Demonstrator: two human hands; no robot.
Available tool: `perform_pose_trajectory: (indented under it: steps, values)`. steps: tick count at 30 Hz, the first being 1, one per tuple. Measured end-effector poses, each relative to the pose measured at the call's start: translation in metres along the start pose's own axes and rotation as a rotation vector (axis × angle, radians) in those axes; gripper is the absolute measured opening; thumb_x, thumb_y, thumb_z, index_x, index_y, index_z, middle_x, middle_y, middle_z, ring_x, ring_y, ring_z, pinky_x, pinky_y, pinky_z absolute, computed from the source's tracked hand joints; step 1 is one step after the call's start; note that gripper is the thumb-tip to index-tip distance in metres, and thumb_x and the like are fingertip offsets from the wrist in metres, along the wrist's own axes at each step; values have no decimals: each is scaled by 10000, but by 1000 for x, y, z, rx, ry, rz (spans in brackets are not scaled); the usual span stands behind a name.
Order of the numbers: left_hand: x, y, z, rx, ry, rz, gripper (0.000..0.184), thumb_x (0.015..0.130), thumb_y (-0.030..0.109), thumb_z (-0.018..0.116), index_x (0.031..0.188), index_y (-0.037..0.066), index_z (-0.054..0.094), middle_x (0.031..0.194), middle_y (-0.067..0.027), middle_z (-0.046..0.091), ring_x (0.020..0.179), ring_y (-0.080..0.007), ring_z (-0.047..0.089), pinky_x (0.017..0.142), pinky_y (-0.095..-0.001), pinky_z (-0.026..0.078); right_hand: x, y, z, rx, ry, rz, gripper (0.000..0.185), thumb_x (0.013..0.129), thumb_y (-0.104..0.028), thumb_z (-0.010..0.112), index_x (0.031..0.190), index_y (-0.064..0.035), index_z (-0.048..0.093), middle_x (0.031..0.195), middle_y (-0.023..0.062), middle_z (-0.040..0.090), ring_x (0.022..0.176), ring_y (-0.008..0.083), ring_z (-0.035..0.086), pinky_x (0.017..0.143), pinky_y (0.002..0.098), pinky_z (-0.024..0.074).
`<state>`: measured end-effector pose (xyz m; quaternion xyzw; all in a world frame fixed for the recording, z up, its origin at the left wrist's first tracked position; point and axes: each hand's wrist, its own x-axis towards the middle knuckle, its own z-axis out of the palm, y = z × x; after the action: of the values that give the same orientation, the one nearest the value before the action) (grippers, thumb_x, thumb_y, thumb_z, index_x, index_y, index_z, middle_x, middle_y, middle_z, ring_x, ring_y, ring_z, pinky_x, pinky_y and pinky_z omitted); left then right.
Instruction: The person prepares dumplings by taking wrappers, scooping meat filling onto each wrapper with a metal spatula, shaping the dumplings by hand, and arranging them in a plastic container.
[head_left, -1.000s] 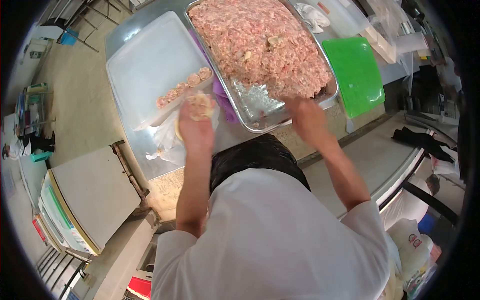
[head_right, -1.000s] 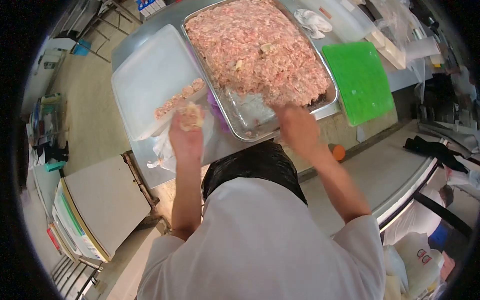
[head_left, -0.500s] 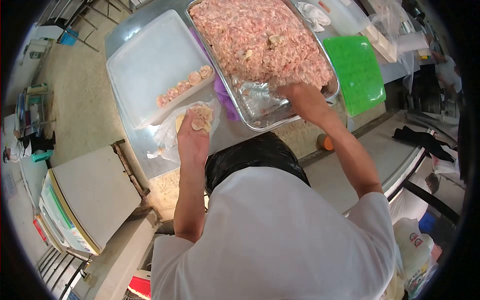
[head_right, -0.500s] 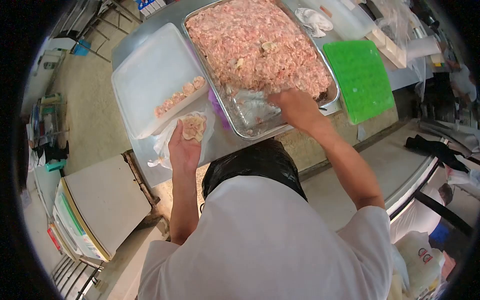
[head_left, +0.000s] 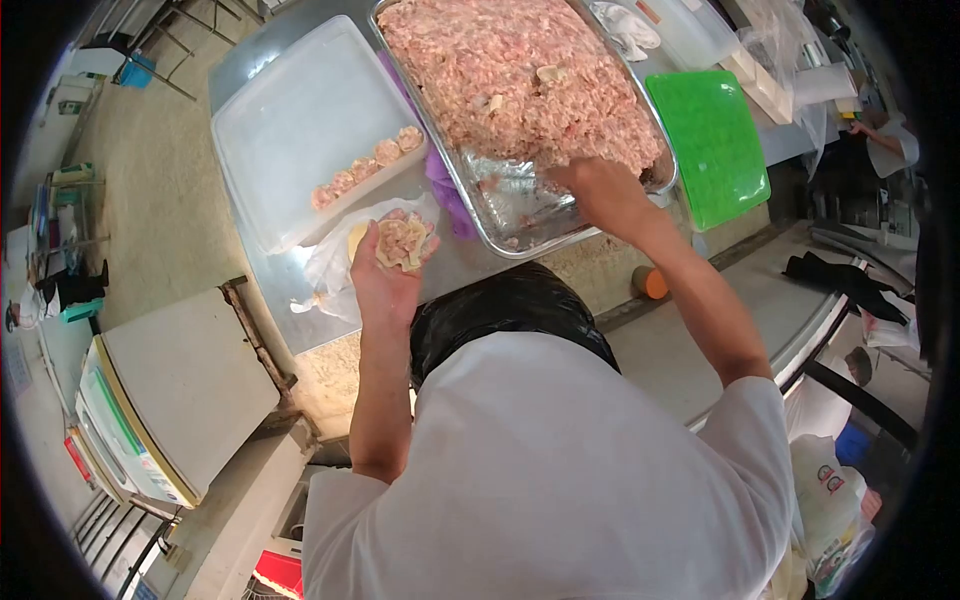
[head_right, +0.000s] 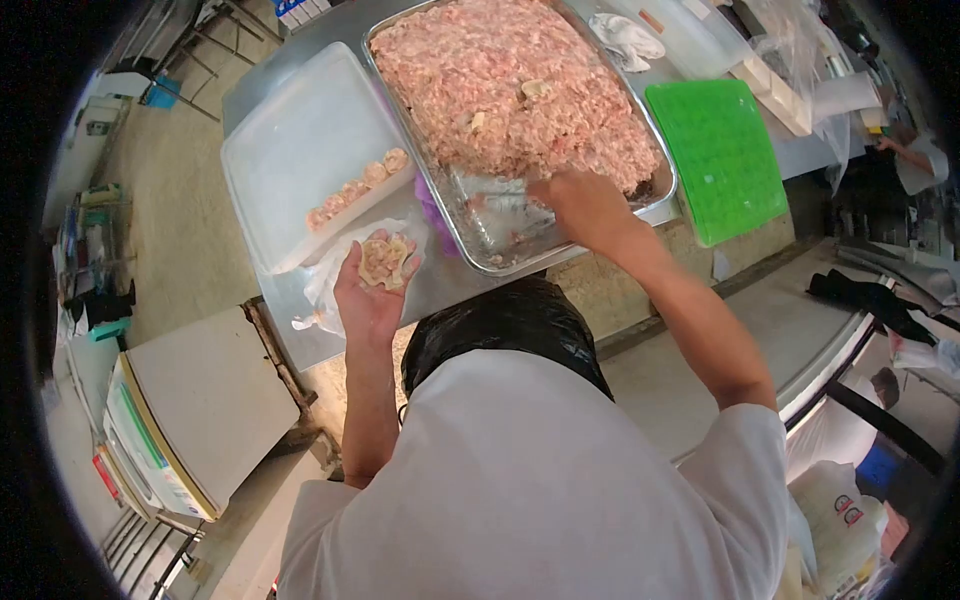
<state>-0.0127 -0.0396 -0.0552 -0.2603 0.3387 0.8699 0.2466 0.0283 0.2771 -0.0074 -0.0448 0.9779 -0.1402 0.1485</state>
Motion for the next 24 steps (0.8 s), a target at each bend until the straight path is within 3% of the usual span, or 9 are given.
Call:
perform_pose_trajectory:
  steps: [2,8,17,23,24]
  values:
    - [1,-1,-1,3,-30,-13,433,1050,354,486,1269,-12,559,1215,-163,634,1169,-376,613,976,-536,517,11,0,4,-22,80,53,231,819,-38,598,1011,-105,709,873,198,704,862,407,699,738,521,554]
    - [0,0,2,8,-85,2,389,1056,332,462,1251,13,570,1168,-155,651,1118,-354,640,953,-521,534,1,-4,15,147,-75,32,153,894,-30,585,1009,-36,685,826,246,662,840,448,654,717,521,501]
    - [1,-2,-1,2,-55,3,406,1051,332,481,1261,-5,565,1215,-188,632,1145,-363,618,956,-531,526,-5,25,5,449,-94,-43,128,891,-118,677,968,-26,720,826,181,679,806,338,684,715,438,511]
    - [0,-3,-1,26,-62,7,381,1055,317,468,1253,10,575,1179,-156,649,1112,-345,638,946,-525,538,-4,27,-14,-41,-218,53,135,888,-139,683,973,-51,741,884,159,709,862,352,687,754,456,521]
    - [-1,-3,0,30,-50,0,383,1055,316,467,1255,8,574,1182,-157,649,1111,-345,639,945,-525,539,-2,22,-12,13,-250,23,129,886,-137,683,966,-54,741,890,157,712,867,356,686,757,461,522]
